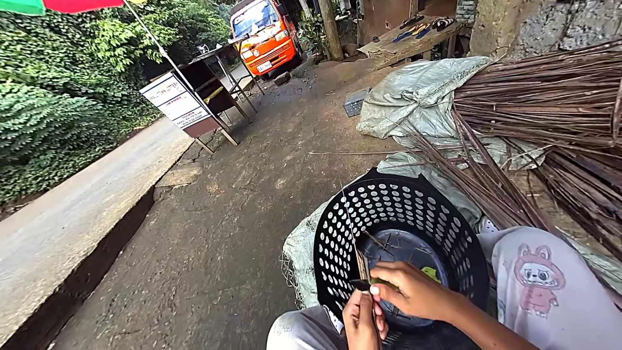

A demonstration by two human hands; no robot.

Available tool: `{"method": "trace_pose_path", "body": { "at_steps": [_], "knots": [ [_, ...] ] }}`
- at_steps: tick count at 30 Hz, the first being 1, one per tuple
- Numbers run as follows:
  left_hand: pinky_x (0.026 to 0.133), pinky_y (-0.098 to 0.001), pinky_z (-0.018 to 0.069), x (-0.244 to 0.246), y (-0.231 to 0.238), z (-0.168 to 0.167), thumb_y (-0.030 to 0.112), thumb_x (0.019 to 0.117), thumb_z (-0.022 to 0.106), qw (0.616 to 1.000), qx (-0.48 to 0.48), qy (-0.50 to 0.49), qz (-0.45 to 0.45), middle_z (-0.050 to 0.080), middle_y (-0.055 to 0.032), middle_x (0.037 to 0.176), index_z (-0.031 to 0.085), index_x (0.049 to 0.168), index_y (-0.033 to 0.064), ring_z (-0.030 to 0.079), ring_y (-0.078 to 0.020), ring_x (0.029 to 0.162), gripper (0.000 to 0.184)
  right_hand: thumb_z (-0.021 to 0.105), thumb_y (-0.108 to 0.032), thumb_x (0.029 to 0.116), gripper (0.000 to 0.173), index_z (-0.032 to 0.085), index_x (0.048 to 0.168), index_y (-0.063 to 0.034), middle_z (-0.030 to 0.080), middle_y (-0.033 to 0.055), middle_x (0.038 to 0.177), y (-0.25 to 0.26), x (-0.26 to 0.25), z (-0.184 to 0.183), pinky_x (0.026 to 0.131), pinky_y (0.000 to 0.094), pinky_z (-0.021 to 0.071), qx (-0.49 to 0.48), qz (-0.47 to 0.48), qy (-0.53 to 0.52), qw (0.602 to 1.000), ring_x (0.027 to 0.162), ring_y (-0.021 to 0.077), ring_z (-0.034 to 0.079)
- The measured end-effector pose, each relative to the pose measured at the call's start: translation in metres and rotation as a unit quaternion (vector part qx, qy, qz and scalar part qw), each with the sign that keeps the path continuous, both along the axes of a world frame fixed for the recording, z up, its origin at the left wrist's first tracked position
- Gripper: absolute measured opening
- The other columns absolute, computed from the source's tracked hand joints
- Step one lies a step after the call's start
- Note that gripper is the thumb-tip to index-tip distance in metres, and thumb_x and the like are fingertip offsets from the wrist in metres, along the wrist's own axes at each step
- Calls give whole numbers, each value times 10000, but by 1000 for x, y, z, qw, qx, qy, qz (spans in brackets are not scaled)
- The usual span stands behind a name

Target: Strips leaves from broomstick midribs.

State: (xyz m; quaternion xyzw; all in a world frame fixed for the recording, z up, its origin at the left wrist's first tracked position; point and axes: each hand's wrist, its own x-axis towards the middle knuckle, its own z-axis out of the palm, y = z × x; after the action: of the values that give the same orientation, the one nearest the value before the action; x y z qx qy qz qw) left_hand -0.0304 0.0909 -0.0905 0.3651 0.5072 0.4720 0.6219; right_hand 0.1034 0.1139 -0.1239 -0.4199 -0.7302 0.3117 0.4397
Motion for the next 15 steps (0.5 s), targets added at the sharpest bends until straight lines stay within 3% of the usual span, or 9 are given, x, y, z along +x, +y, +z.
{"method": "trace_pose_path", "body": {
  "at_steps": [7, 12, 15],
  "knots": [
    [429, -70, 406, -13, 4, -3, -3, 1046, 150, 992, -27, -122, 4, 532, 123, 506, 536, 774, 110, 489, 78, 406, 485, 563, -132, 954, 280, 726, 930, 94, 692, 219, 797, 2, 6, -6, 629, 432, 498, -28, 27, 26, 999, 671, 295, 644],
    [434, -70, 405, -13, 5, -5, 2, 1053, 156, 992, -14, -125, -7, 529, 123, 516, 529, 787, 106, 487, 79, 414, 470, 555, -80, 952, 260, 718, 955, 122, 669, 217, 760, 5, 3, -1, 625, 363, 459, -76, 40, 49, 995, 636, 226, 575],
    [434, -68, 396, -12, 7, -5, -4, 1059, 157, 993, -6, -119, -4, 513, 128, 512, 516, 799, 100, 470, 84, 411, 456, 563, -81, 941, 254, 717, 941, 121, 668, 218, 753, 5, -1, 0, 612, 367, 462, -66, 22, 55, 996, 626, 231, 581]
  ]
}}
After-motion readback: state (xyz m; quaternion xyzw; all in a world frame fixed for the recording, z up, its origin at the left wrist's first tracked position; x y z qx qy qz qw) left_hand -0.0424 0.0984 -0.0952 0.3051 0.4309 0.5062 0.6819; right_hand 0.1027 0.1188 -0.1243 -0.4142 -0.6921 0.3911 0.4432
